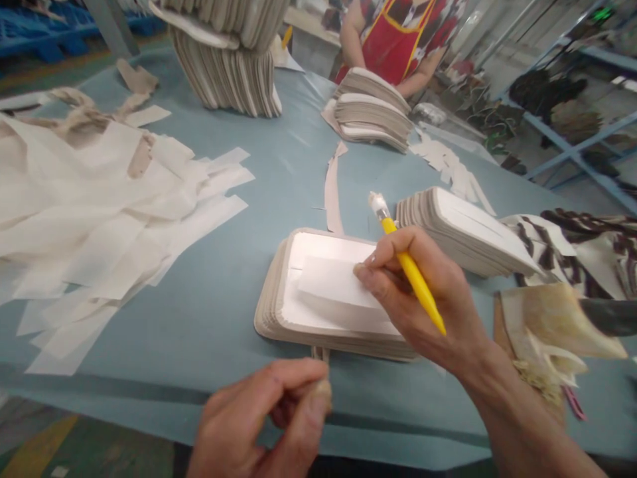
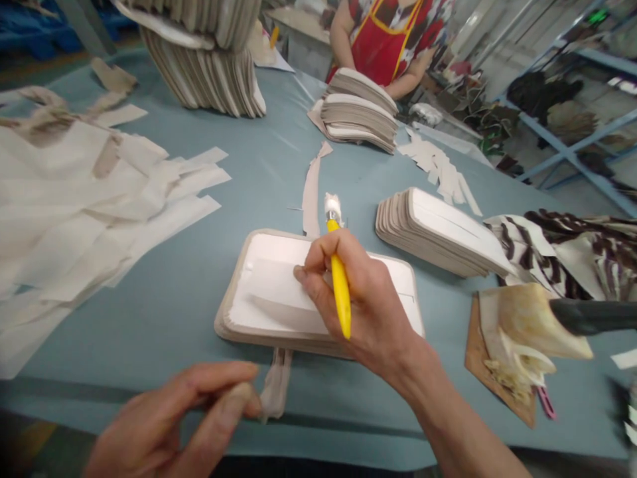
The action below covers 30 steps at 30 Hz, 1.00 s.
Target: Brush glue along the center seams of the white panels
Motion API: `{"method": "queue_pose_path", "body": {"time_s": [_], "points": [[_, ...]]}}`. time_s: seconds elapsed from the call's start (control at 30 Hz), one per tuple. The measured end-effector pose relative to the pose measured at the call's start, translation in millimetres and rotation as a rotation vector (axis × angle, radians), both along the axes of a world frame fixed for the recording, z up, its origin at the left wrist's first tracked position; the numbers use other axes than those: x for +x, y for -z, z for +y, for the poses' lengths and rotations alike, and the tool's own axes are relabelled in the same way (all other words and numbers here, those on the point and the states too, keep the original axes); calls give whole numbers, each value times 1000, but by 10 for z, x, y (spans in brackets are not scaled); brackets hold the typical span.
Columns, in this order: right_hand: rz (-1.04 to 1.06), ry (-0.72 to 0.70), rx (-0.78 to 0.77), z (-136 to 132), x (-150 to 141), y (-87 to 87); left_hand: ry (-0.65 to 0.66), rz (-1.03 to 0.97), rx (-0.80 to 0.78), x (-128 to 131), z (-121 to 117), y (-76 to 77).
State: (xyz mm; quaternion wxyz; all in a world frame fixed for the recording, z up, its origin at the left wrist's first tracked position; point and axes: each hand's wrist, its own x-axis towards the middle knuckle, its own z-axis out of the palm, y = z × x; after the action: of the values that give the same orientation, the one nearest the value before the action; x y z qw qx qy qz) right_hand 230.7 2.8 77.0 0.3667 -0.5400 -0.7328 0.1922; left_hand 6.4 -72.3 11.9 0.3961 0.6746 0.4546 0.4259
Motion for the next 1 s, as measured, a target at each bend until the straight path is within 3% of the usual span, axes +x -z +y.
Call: {"method": "queue_pose_path", "body": {"time_s": [0.1,0.17,0.43,0.8,1.0], "points": [[-5,-34,-3,76,-10,29,-375,156,-76,-166,183,-47],[-16,-73,-33,117,-27,24,-468,174,-110,-222,333,-36],[-163,-53,-134,257,-75,-37,-464,162,-59,-223,694,102],[-305,-32,-130,251,-44,-48,-269,98,62,-133,904,-10],[-337,-15,-143,269,-65,-58,-211,97,109,-100,914,31]]}}
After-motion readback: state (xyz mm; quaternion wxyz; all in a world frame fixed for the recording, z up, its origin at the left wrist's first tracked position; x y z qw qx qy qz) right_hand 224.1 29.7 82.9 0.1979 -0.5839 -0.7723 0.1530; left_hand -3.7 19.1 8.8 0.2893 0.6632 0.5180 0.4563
